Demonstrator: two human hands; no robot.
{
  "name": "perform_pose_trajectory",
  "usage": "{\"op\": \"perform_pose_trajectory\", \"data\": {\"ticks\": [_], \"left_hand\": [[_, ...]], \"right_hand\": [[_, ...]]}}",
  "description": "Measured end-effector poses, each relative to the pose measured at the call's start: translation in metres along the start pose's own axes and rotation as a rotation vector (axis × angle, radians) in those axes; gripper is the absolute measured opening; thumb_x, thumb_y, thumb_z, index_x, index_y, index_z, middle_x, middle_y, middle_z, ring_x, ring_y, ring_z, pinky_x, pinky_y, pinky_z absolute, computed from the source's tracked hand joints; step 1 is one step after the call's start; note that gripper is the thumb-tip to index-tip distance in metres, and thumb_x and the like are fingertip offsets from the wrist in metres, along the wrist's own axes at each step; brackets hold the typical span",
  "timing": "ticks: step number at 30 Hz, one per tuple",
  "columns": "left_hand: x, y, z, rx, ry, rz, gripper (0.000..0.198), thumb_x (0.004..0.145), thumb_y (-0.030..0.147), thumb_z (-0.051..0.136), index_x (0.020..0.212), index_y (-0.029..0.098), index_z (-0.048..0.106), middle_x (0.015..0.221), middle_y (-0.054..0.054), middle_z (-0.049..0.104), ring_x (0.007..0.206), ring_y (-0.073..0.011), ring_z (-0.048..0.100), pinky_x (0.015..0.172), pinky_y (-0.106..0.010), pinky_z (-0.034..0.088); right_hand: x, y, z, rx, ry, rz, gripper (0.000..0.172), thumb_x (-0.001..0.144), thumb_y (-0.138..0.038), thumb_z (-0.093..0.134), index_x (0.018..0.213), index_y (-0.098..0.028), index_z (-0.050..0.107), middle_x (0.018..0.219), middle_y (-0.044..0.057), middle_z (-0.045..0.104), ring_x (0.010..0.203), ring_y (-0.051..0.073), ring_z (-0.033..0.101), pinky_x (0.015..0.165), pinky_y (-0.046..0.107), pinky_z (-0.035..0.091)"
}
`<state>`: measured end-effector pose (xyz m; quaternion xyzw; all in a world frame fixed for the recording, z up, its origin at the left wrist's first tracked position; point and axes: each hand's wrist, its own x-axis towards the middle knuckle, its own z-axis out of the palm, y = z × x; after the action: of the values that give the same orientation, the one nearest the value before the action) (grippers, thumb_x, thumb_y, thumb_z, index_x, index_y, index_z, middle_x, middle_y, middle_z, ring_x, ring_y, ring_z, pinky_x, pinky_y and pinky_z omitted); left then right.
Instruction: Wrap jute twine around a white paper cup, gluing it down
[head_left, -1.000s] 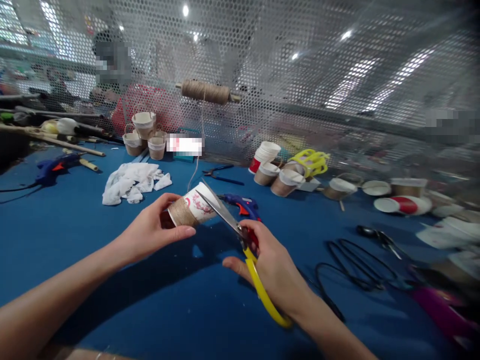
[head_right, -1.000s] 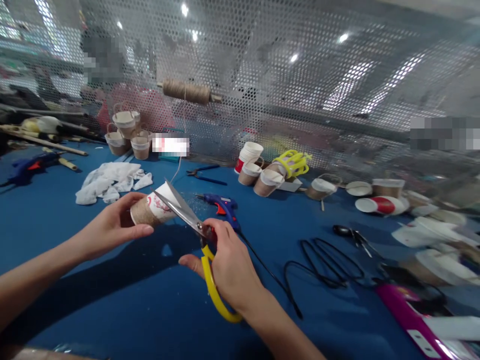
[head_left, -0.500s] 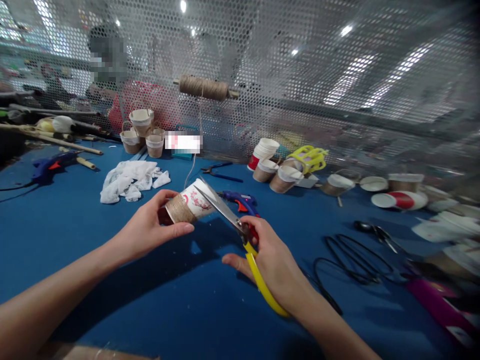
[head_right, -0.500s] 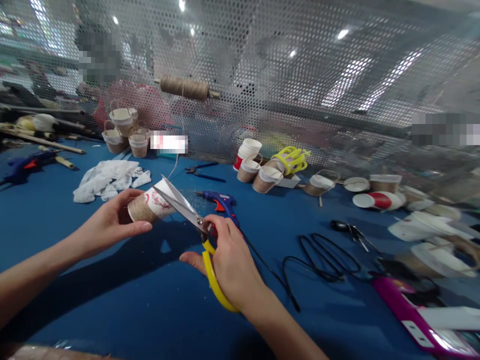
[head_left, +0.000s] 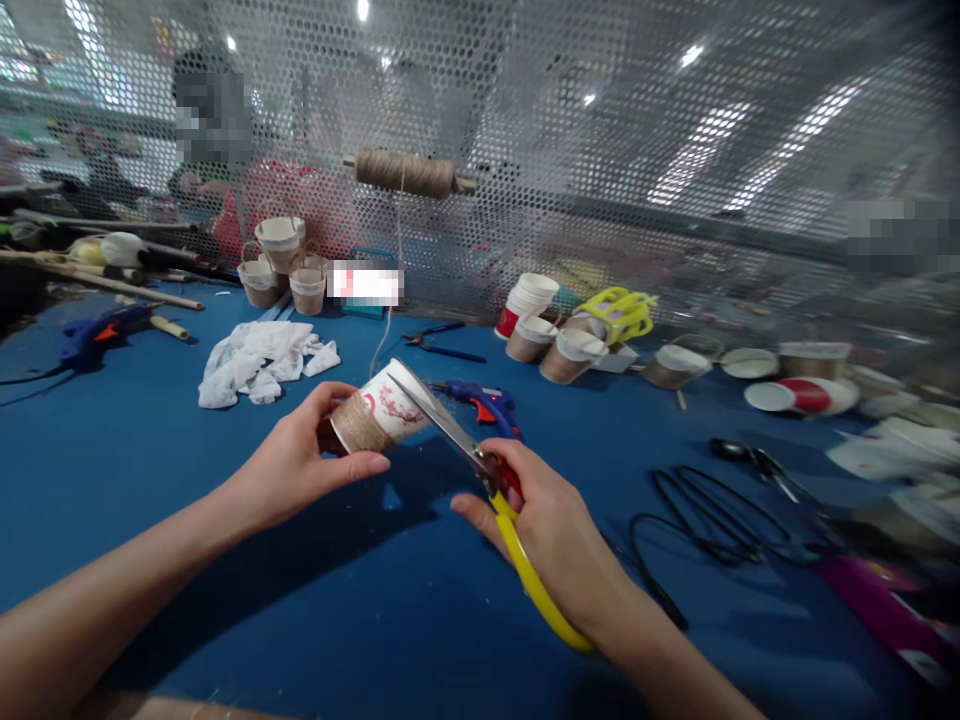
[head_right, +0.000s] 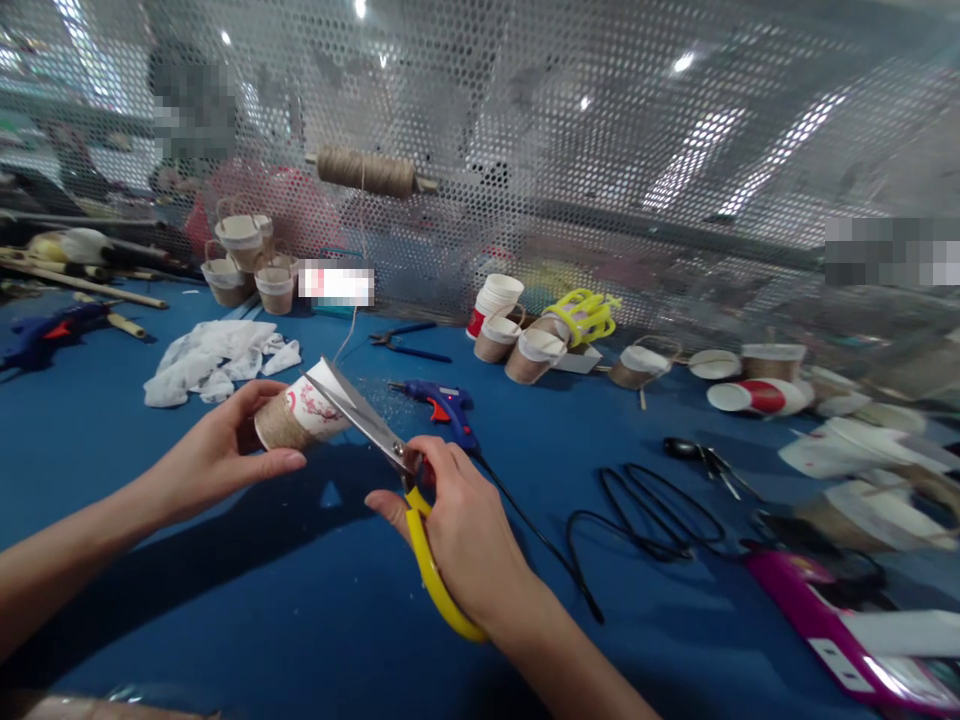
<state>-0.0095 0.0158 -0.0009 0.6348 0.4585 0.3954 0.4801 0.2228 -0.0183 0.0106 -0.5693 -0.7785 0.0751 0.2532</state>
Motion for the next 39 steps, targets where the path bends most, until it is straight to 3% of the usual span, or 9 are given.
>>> {"op": "perform_pose_trajectory", "data": {"ticks": [8, 12, 15, 20, 39], "left_hand": [[-0.001, 0.009, -0.002, -0.138, -0.026, -0.052, 0.047, 0.069, 0.04, 0.066, 0.104, 0.018, 0.043, 0.094, -0.006, 0.057, 0.079, -0.0188, 0.058, 0.067, -0.03, 0.046], [-0.002, 0.011, -0.003, -0.349, -0.151, -0.161, 0.045, 0.076, 0.051, 0.054, 0.104, 0.017, 0.047, 0.088, -0.006, 0.058, 0.07, -0.0166, 0.059, 0.064, -0.03, 0.045], [-0.003, 0.012, -0.002, -0.478, -0.218, -0.214, 0.043, 0.077, 0.051, 0.055, 0.102, 0.016, 0.049, 0.083, -0.004, 0.057, 0.067, -0.0144, 0.059, 0.061, -0.027, 0.045], [-0.002, 0.013, 0.001, -0.505, -0.165, -0.183, 0.041, 0.072, 0.046, 0.064, 0.097, 0.015, 0.051, 0.08, -0.003, 0.058, 0.066, -0.0127, 0.056, 0.061, -0.025, 0.044], [-0.002, 0.013, 0.0, -0.389, -0.064, -0.089, 0.038, 0.076, 0.039, 0.061, 0.099, 0.012, 0.048, 0.083, -0.005, 0.058, 0.068, -0.0136, 0.055, 0.062, -0.027, 0.043]], "right_hand": [[0.001, -0.003, -0.001, 0.002, 0.025, -0.037, 0.027, 0.078, -0.042, 0.056, 0.09, -0.019, 0.05, 0.074, 0.004, 0.06, 0.063, 0.017, 0.055, 0.054, 0.028, 0.043], [0.001, -0.003, -0.001, 0.008, 0.027, -0.031, 0.028, 0.078, -0.042, 0.057, 0.091, -0.018, 0.051, 0.075, 0.004, 0.059, 0.064, 0.017, 0.055, 0.056, 0.028, 0.043], [0.0, -0.003, -0.001, 0.014, 0.018, -0.02, 0.029, 0.078, -0.042, 0.056, 0.092, -0.018, 0.051, 0.075, 0.004, 0.059, 0.064, 0.017, 0.055, 0.057, 0.029, 0.044], [-0.001, -0.003, -0.002, 0.014, 0.031, -0.036, 0.028, 0.078, -0.042, 0.056, 0.091, -0.018, 0.052, 0.073, 0.004, 0.059, 0.062, 0.016, 0.054, 0.055, 0.028, 0.043], [-0.001, -0.004, -0.001, 0.002, 0.063, -0.059, 0.027, 0.078, -0.043, 0.057, 0.087, -0.018, 0.055, 0.067, 0.001, 0.06, 0.057, 0.014, 0.054, 0.054, 0.027, 0.044]]}}
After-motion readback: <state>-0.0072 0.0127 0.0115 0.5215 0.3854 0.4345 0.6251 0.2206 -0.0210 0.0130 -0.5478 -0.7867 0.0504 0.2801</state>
